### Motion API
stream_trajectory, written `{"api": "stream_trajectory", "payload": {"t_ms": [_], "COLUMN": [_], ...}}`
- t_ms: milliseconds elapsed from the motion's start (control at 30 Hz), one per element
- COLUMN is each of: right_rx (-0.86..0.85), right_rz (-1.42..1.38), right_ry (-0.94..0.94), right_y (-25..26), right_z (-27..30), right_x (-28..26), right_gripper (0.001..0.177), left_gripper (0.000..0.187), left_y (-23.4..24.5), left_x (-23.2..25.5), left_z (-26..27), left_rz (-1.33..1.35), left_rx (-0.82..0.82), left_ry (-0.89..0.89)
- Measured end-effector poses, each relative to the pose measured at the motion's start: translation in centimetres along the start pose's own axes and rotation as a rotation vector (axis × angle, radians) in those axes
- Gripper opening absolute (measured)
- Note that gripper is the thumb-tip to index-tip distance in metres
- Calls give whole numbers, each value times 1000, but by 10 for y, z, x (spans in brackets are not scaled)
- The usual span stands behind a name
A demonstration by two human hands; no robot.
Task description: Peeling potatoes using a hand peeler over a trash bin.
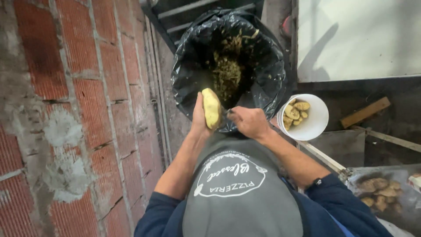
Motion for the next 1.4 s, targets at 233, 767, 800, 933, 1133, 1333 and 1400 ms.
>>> {"api": "stream_trajectory", "payload": {"t_ms": [233, 767, 800, 933, 1133, 1333, 1400], "right_rx": [-126, -60, -2, 16, -3, -16, -34], "right_rz": [185, 149, 91, 34, 104, 131, 244], "right_ry": [-208, -273, -246, -75, 119, 61, -54], "right_y": [-24, -13, -5, -2, -16, -29, -36], "right_z": [-13, -12, -7, 1, 2, -9, -13], "right_x": [39, 49, 32, -11, -17, -9, 2], "right_gripper": [38, 33, 30, 29, 27, 29, 31], "left_gripper": [57, 51, 49, 54, 46, 52, 51], "left_y": [-10, -16, -10, -35, -8, -10, -13], "left_x": [3, 37, 33, 35, 15, 22, 24], "left_z": [30, 20, 19, 48, 16, 31, 38], "left_rz": [-149, -71, -1, -7, 109, 64, 13], "left_rx": [-109, -220, -217, -105, -54, -17, -89], "left_ry": [61, -76, -80, -47, -89, -27, -66]}}
Point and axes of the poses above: each hand's wrist, its own z-axis away from the middle knuckle, its own y-axis out of the back of the hand, x = y × z, the point moved 4 cm from there along -z, towards the middle knuckle, and after that the axes turned 9 degrees about x, right-handed, at the moved point
